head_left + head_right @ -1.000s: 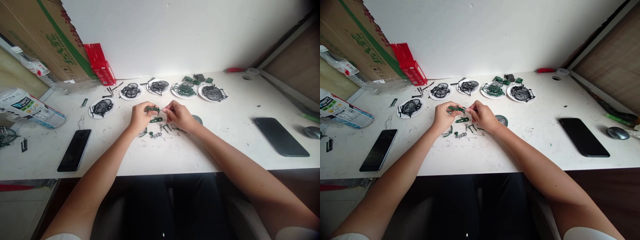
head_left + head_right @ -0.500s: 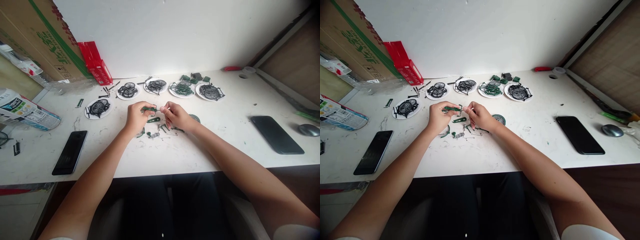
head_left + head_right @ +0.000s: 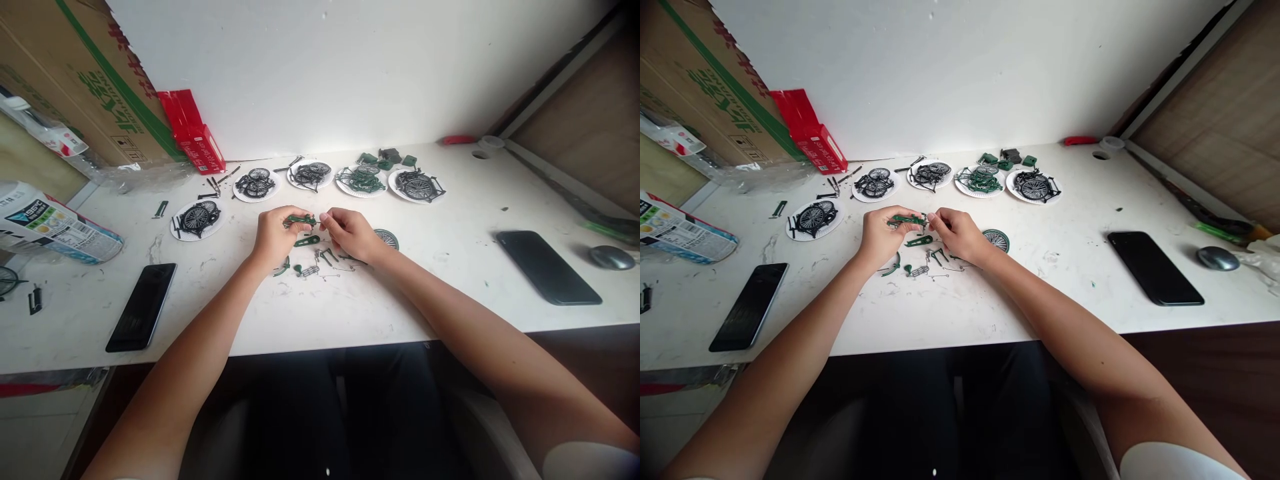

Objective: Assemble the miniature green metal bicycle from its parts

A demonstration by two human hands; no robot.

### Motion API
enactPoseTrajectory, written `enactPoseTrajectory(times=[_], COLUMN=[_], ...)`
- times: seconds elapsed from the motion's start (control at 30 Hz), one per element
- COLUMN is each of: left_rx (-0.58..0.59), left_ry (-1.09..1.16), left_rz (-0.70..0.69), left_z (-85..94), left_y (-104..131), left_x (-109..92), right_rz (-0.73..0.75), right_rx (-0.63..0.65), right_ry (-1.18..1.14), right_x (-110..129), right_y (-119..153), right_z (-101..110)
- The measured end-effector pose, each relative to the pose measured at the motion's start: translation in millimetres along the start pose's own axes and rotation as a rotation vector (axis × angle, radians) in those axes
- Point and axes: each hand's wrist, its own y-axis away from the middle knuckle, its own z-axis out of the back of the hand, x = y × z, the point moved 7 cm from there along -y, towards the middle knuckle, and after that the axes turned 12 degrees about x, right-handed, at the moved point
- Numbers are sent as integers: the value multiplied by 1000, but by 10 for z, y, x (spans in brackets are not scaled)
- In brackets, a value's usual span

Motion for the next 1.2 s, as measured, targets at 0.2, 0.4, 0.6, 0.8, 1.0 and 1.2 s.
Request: enactPoseTrajectory(times=[0.2, 0.4, 0.6, 0.8, 1.0, 1.2], left_rx=[1, -17, -45, -33, -13, 7], left_ry=[14, 8, 25, 34, 54, 105], left_rz=[3, -11, 7, 9, 23, 12], left_z=[1, 19, 68, 65, 43, -7], left_y=[-2, 0, -17, -19, -19, -22], left_x=[-10, -34, 8, 34, 45, 93], right_rz=[8, 43, 99, 74, 50, 18], right_rx=[-35, -35, 28, 2, -10, -21], right_ry=[-53, -34, -82, -88, -83, -23], right_x=[-5, -3, -32, -40, -38, -33], right_y=[11, 15, -27, -27, -16, 6], right_z=[17, 34, 19, 37, 35, -25])
